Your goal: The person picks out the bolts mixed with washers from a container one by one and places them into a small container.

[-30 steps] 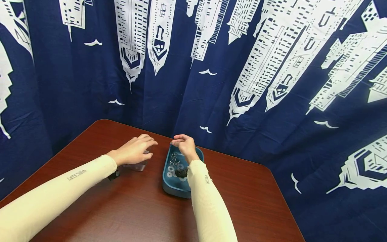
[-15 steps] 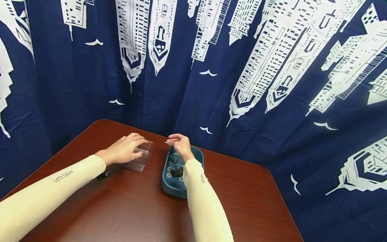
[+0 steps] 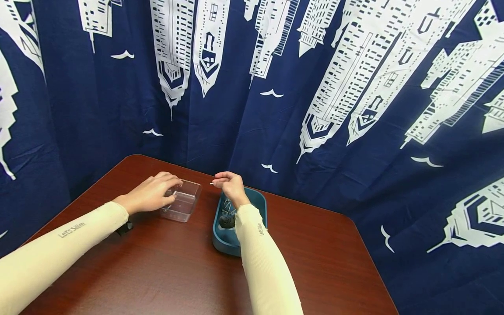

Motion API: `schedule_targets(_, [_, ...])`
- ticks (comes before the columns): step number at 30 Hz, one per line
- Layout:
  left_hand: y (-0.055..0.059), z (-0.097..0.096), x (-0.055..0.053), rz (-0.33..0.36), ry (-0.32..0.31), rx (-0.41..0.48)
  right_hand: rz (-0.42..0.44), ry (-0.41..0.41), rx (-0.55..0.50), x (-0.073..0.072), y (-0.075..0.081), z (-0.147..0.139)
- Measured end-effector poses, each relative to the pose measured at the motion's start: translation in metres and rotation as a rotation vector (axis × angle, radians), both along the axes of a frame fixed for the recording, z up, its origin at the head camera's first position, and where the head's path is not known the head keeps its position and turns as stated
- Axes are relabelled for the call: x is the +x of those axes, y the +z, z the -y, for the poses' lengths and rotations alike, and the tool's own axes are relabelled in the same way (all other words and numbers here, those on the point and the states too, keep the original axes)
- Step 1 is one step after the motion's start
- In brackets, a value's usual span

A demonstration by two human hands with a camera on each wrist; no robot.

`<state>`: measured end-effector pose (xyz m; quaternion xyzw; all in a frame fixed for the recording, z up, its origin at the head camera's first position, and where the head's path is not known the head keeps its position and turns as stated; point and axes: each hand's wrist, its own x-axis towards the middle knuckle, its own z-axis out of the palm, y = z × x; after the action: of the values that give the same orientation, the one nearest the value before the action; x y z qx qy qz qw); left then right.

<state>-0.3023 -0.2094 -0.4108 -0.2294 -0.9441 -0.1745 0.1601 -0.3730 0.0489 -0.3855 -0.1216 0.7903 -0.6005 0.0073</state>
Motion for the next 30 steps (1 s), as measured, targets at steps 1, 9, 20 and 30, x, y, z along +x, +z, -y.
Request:
schedule_targets(1, [-0.001,0.001,0.000,0.000,0.002,-0.001,0.001,0.003,-0.002,0.001,0.001,0.001])
schedule_targets(9, [-0.003,0.006,0.002,0.017,-0.002,0.015,0.008,0.006,-0.016,0.002,0.002,0.004])
schedule_targets(20, [-0.010,0.010,0.001,0.024,-0.010,0.001,0.003,0.007,-0.014,0.002,0.002,0.010])
schedule_targets(30, [-0.012,0.009,0.001,0.045,0.009,-0.006,0.014,0.029,0.003,0.002,0.003,0.022])
